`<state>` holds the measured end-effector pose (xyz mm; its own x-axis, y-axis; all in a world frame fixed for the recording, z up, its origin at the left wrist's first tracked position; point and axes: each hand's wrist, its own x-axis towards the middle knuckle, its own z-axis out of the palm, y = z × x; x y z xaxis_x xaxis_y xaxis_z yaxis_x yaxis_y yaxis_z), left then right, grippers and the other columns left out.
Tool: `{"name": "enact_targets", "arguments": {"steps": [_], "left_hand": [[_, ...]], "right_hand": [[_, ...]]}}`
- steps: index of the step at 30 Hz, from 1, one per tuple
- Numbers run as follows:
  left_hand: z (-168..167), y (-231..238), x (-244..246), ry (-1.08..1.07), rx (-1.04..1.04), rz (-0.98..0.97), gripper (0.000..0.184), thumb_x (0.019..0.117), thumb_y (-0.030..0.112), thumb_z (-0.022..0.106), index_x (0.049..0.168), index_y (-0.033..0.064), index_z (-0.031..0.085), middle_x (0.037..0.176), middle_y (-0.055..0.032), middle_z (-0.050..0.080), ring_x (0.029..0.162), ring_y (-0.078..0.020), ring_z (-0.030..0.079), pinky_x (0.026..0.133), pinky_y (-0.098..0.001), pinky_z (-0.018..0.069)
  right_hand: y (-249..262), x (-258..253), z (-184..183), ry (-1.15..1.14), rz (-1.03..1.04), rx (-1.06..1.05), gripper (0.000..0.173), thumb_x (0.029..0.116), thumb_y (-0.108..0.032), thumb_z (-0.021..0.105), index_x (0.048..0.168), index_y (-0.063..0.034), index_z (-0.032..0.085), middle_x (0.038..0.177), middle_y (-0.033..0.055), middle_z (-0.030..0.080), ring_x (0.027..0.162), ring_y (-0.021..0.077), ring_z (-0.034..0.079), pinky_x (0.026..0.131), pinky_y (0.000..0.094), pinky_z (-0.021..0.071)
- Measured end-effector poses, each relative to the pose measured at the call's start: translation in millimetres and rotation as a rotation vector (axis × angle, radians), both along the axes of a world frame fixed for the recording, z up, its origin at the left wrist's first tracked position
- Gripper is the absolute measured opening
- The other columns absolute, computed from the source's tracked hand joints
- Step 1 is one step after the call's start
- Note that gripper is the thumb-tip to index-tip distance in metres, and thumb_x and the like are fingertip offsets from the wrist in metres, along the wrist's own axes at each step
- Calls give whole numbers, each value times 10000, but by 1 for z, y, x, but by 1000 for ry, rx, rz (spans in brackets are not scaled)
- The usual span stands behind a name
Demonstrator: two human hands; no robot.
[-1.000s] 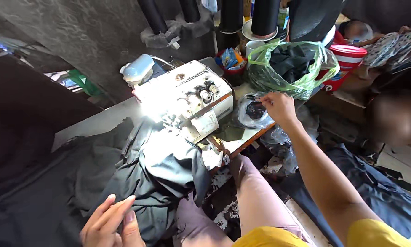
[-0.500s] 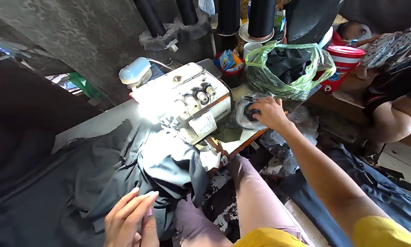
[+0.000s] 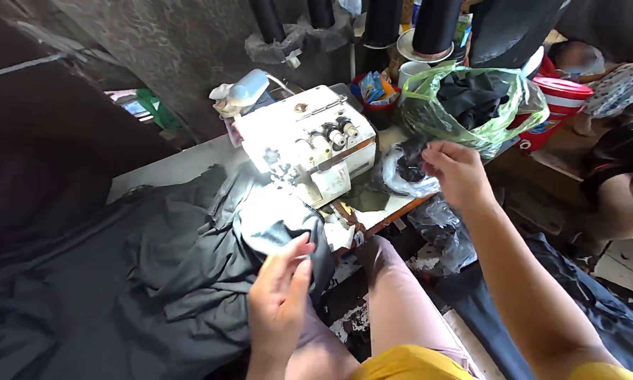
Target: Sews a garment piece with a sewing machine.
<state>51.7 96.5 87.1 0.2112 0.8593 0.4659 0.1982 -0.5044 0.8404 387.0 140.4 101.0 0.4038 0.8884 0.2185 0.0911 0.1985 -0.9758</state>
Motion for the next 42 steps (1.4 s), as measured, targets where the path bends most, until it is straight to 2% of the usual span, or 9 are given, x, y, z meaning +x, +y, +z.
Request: {"name": "enact_targets", "arguments": {"steps": [6, 10, 16, 21, 25, 31, 36, 39, 42], "left_hand": [[7, -1, 49, -424, -495, -168, 359, 1004, 97, 565, 1313, -82, 593, 1103, -111, 718, 981, -183, 719, 853, -357, 623], [3, -7, 52, -633, -521, 4, 107, 947, -27, 628, 1027, -54, 693, 892, -89, 737, 786, -148, 729, 736, -310, 635], [-5, -13, 33, -527, -439, 95, 114, 950, -56, 612, 1000, -56, 714, 852, -76, 744, 710, -107, 714, 655, -256, 621], [-3, -13, 24, -351, -392, 63, 92, 922, -26, 675, 993, -22, 734, 836, -31, 746, 699, -71, 707, 641, -225, 614], [-2, -16, 24, -281, -357, 75, 65, 905, -7, 707, 960, -4, 741, 792, -13, 729, 663, -58, 691, 606, -210, 603], [-7, -18, 27, -387, -292, 31, 121, 954, -29, 627, 998, -34, 740, 870, -43, 753, 698, -73, 711, 611, -227, 615], [-7, -16, 30, -566, -481, -2, 172, 984, -31, 560, 950, -36, 729, 806, -60, 738, 638, -88, 692, 588, -236, 602], [-9, -14, 24, -550, -597, -38, 223, 1010, -8, 502, 934, -20, 712, 797, -56, 737, 650, -98, 702, 603, -249, 607], [-9, -13, 17, -453, -630, -71, 249, 1059, 56, 440, 1060, -19, 677, 856, -39, 719, 740, -113, 709, 692, -275, 619]], "right_hand": [[-44, -106, -15, 316, 330, -5, 107, 935, -30, 625, 961, -52, 726, 819, 0, 707, 710, 68, 653, 701, 242, 579], [-61, -149, -29, 353, 366, 43, 142, 920, 16, 644, 1053, 5, 695, 928, 56, 719, 786, 98, 688, 737, 248, 604], [-64, -159, -33, 255, 417, 72, 189, 876, 27, 707, 1062, -5, 688, 859, 25, 702, 753, 68, 667, 708, 208, 579], [-60, -149, -24, 104, 480, -9, 251, 932, -122, 694, 1158, -14, 680, 1006, 31, 721, 886, 75, 688, 797, 211, 583], [-57, -147, -20, 62, 473, 19, 88, 889, -19, 719, 975, -12, 732, 887, 38, 738, 795, 72, 703, 750, 212, 604], [-59, -162, -29, 429, 418, 120, 100, 881, 49, 675, 900, -19, 746, 869, 58, 728, 794, 90, 694, 766, 251, 602], [-57, -169, -18, 1107, 472, -331, 179, 904, 29, 519, 809, -63, 640, 807, 144, 715, 700, 218, 718, 642, 371, 614], [-55, -165, -29, 990, 511, -299, 152, 894, 30, 563, 827, -49, 674, 836, 125, 719, 739, 189, 715, 692, 357, 616], [-53, -160, -37, 735, 423, -139, 131, 908, 25, 601, 838, -46, 686, 841, 83, 710, 765, 137, 697, 749, 323, 613]]}}
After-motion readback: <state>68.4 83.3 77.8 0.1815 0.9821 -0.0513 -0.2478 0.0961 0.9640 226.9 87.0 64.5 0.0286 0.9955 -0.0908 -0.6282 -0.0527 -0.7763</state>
